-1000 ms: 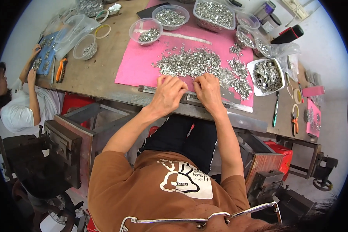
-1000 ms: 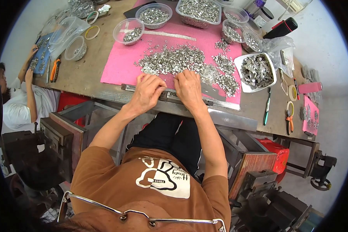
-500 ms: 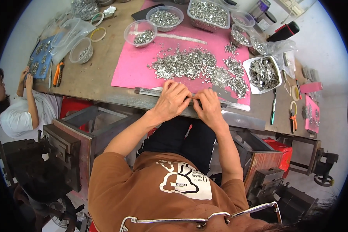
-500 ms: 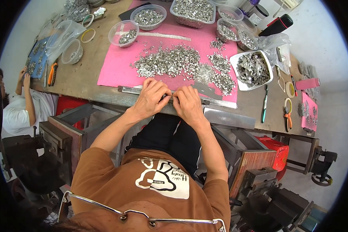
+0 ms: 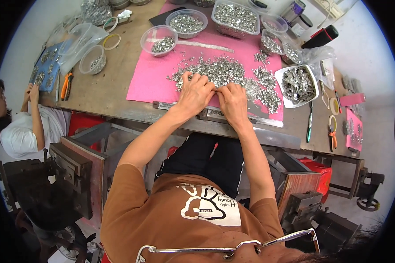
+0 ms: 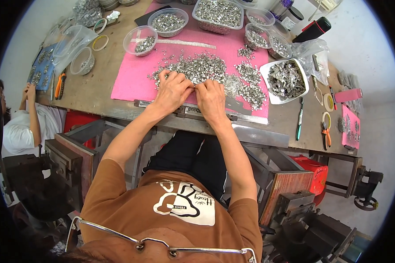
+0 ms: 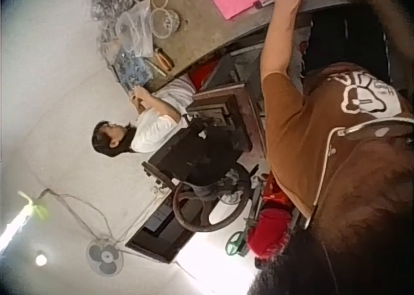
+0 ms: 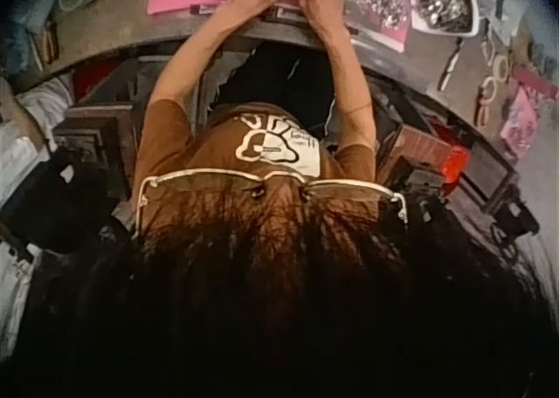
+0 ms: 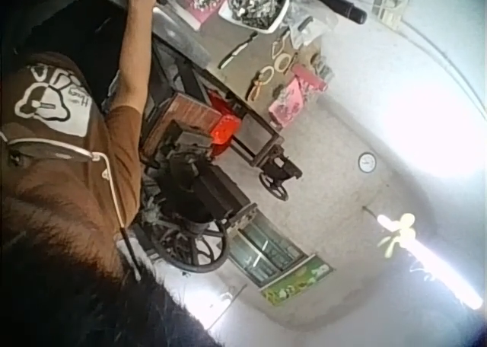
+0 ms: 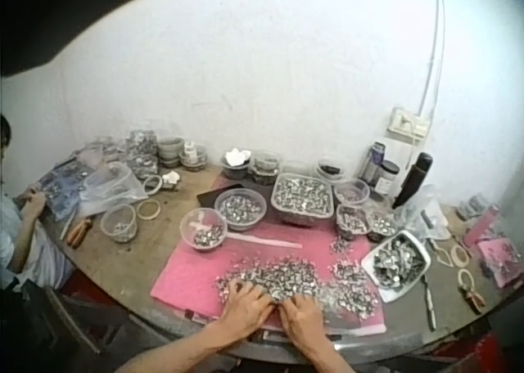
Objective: Manually assembling small metal pieces into a larger component using a workbench fixture.
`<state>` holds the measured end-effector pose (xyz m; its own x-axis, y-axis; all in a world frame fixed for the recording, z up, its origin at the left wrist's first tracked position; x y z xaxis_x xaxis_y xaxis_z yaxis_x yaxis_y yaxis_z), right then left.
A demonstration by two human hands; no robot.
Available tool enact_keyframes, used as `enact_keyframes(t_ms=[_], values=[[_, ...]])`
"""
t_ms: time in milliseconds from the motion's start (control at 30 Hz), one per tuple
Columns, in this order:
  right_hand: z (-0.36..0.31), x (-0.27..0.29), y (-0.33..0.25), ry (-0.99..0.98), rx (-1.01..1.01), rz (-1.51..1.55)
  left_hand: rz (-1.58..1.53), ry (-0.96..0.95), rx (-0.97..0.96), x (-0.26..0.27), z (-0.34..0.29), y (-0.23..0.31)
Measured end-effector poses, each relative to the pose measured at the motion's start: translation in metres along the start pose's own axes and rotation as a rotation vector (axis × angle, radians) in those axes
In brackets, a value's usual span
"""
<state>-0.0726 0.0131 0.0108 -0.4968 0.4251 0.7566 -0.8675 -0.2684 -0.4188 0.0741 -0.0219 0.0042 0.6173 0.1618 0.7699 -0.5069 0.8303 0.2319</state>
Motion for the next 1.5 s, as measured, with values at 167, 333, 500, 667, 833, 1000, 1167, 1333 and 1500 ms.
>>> enact_keyframes(t_ms=[167,333,500,667,833,1000,1167,1333,1500], values=[[0.001,0.000,0.001,-0.056,0.035,-0.070,-0.028,-0.055,-0.016,0.001,0.001,-0.002],[0.002,0.003,0.011,-0.171,0.004,0.086,-0.113,-0.044,0.036,0.004,-0.002,-0.008],[0.003,0.006,0.016,-0.173,-0.083,0.201,-0.143,-0.020,0.046,0.003,-0.002,-0.004],[0.001,0.001,0.009,-0.143,-0.016,0.104,-0.098,-0.047,0.033,0.001,-0.003,-0.001],[0.006,0.000,0.006,-0.131,0.063,0.022,-0.127,0.012,0.075,-0.001,-0.004,-0.004],[-0.004,0.025,0.003,-0.175,0.021,0.105,-0.034,-0.007,0.029,0.001,-0.005,0.003],[-0.031,0.041,-0.008,-0.254,0.004,0.234,-0.039,-0.038,0.002,0.000,-0.003,0.003],[-0.043,0.040,-0.011,-0.185,0.065,0.121,-0.089,-0.051,-0.018,0.000,-0.004,0.001],[-0.038,0.041,-0.008,-0.201,0.048,0.183,-0.109,-0.016,-0.016,0.008,-0.009,0.003]])
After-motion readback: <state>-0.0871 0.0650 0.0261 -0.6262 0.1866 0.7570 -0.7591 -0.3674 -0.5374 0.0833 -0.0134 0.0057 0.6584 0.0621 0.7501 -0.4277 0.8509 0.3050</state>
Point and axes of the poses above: each hand's wrist, its own z-axis towards the middle knuckle, its own x-axis out of the back of the hand, y = z × x, the point moved 4 cm from there along z, towards the middle knuckle, and after that the axes turned 12 degrees about -x, right-handed, at the moved point
